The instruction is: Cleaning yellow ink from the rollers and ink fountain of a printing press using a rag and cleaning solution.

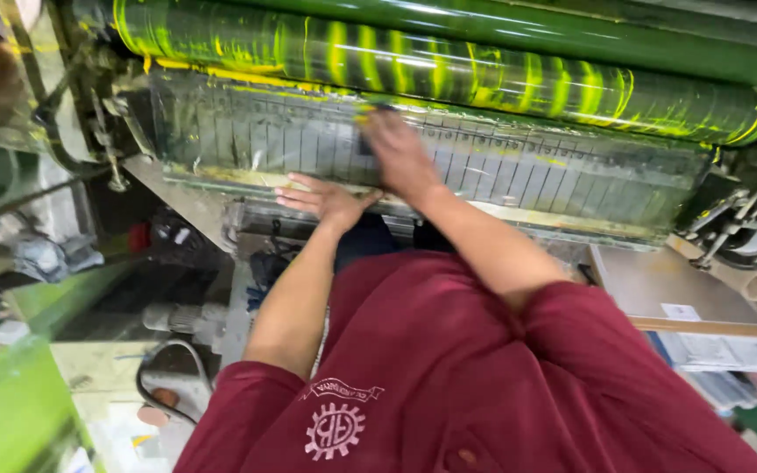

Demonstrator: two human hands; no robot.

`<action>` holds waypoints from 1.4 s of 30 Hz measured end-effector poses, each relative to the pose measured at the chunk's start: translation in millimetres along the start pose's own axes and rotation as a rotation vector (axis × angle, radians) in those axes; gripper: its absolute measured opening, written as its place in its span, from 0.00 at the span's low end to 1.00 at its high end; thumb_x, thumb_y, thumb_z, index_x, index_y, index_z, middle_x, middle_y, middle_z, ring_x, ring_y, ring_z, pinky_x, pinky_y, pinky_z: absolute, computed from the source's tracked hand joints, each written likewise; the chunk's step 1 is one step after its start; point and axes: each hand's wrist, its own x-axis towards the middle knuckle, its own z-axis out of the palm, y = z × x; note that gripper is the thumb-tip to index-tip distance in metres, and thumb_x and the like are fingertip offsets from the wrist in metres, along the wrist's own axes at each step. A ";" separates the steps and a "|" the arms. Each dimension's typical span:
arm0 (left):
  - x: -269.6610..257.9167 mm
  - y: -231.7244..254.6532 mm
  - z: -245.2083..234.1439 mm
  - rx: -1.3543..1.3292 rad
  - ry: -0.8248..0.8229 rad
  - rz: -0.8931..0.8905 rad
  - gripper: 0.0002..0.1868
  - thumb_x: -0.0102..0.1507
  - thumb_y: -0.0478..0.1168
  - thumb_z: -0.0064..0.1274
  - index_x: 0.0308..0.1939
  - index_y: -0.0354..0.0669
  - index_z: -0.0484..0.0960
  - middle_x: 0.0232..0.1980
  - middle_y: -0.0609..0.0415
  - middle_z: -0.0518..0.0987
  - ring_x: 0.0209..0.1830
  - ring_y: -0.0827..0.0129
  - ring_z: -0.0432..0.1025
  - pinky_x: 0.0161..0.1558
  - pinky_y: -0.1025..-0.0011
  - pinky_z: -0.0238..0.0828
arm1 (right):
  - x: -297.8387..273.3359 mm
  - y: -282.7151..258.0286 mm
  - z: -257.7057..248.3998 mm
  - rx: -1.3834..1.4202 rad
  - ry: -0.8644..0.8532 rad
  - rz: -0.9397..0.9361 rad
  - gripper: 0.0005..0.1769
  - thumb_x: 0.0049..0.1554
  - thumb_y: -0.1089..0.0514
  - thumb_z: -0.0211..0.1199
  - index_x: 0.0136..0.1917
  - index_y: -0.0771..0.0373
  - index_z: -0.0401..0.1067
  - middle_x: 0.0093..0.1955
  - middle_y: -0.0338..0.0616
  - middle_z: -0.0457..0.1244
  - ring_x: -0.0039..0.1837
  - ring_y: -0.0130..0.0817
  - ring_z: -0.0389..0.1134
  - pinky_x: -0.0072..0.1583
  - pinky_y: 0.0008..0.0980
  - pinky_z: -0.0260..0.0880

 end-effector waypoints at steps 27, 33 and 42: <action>96.1 -20.5 -29.5 -1.094 0.687 -0.819 0.46 0.66 0.71 0.37 0.64 0.29 0.67 0.50 0.25 0.79 0.46 0.31 0.76 0.46 0.43 0.74 | 56.8 -35.0 22.6 -0.253 -0.227 -0.206 0.36 0.53 0.66 0.61 0.75 0.63 0.64 0.79 0.52 0.55 0.78 0.56 0.54 0.78 0.52 0.53; 92.6 -15.6 -44.5 -1.145 0.604 -0.799 0.44 0.66 0.71 0.36 0.64 0.31 0.66 0.44 0.27 0.81 0.42 0.31 0.76 0.43 0.41 0.71 | 71.3 -31.2 35.3 -0.163 -0.150 -0.168 0.36 0.52 0.68 0.60 0.75 0.66 0.64 0.78 0.53 0.57 0.77 0.59 0.55 0.78 0.53 0.53; 88.0 -17.2 -33.5 -1.118 0.532 -0.832 0.40 0.68 0.71 0.36 0.55 0.32 0.66 0.41 0.27 0.80 0.41 0.31 0.76 0.42 0.41 0.72 | 185.6 -126.2 103.1 -0.119 -0.132 -0.296 0.37 0.51 0.67 0.64 0.74 0.67 0.63 0.73 0.60 0.56 0.71 0.60 0.58 0.72 0.52 0.61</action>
